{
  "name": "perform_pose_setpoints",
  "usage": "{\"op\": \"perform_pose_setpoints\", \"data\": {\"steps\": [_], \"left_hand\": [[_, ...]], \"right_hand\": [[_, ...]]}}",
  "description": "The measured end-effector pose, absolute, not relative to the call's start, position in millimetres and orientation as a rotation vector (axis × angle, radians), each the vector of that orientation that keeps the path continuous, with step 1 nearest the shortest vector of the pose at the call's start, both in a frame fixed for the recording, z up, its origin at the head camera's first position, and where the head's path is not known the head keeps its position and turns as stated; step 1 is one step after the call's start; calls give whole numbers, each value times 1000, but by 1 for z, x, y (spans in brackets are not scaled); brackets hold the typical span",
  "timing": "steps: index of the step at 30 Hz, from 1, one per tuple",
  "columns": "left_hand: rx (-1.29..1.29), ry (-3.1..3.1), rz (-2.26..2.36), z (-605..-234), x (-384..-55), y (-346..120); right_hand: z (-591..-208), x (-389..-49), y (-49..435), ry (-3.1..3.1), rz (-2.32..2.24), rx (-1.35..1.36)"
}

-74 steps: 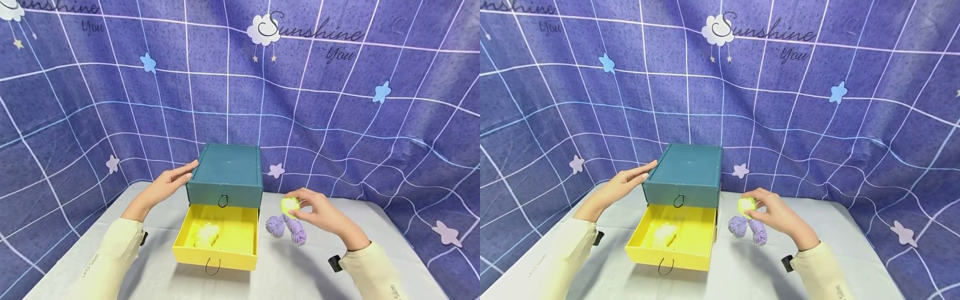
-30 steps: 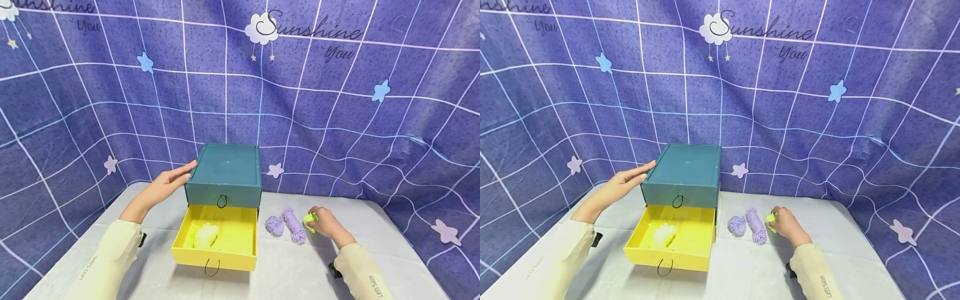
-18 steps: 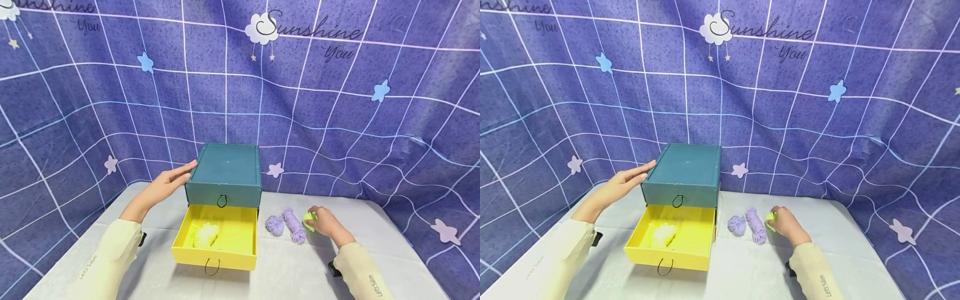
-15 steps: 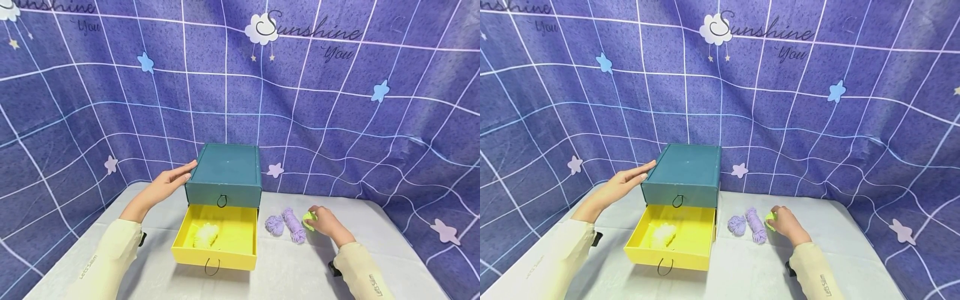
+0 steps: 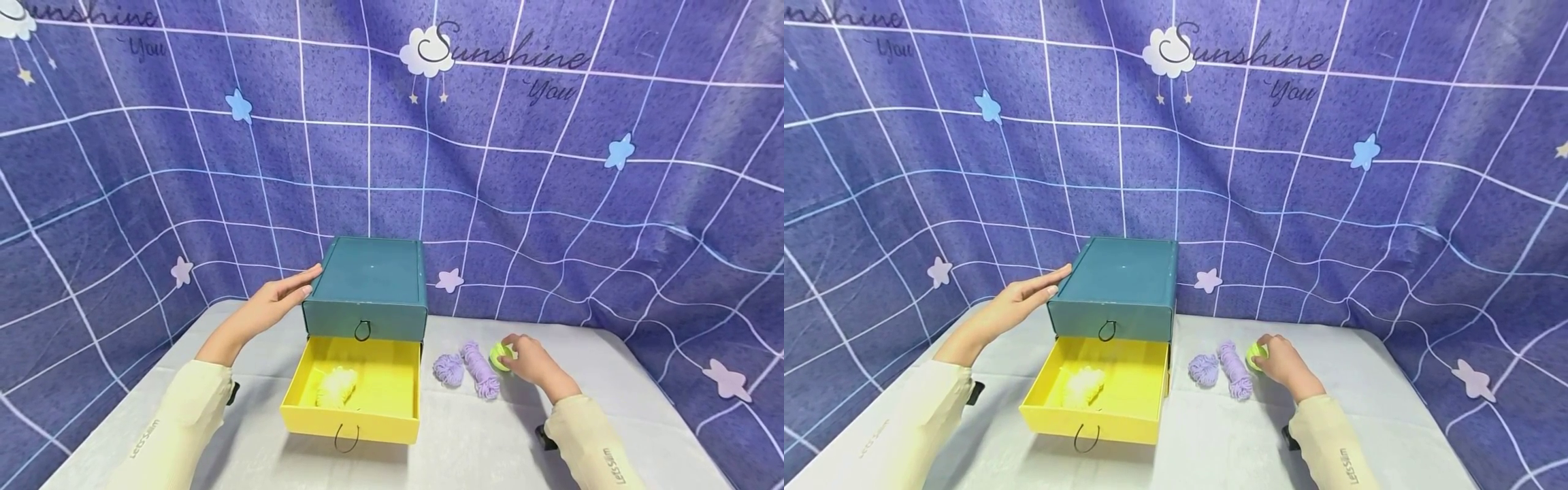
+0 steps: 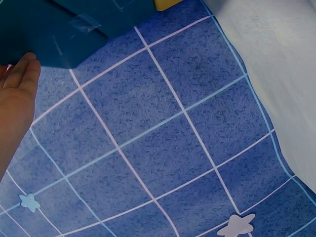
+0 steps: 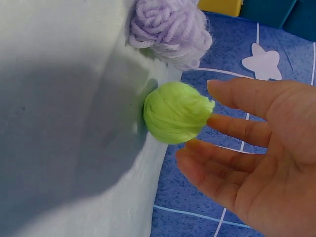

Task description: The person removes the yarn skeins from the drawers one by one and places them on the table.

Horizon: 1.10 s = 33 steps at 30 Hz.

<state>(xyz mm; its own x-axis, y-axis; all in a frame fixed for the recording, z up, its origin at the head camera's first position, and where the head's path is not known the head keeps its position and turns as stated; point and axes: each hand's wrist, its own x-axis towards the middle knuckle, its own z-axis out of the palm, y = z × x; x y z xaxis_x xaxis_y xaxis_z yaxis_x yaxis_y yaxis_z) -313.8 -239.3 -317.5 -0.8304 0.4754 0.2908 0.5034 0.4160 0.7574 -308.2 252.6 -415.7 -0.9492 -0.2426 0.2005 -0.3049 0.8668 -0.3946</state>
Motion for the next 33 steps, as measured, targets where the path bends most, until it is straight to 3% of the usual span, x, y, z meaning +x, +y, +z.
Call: {"op": "perform_pose_setpoints", "data": {"steps": [19, 33], "left_hand": [[-903, -2612, -1413, -319, -315, -239], [-905, -2601, -1398, -320, -315, -239]], "right_hand": [[-432, -320, 254, -2853, 662, 466], [-428, -308, 257, -2829, 619, 491]]}}
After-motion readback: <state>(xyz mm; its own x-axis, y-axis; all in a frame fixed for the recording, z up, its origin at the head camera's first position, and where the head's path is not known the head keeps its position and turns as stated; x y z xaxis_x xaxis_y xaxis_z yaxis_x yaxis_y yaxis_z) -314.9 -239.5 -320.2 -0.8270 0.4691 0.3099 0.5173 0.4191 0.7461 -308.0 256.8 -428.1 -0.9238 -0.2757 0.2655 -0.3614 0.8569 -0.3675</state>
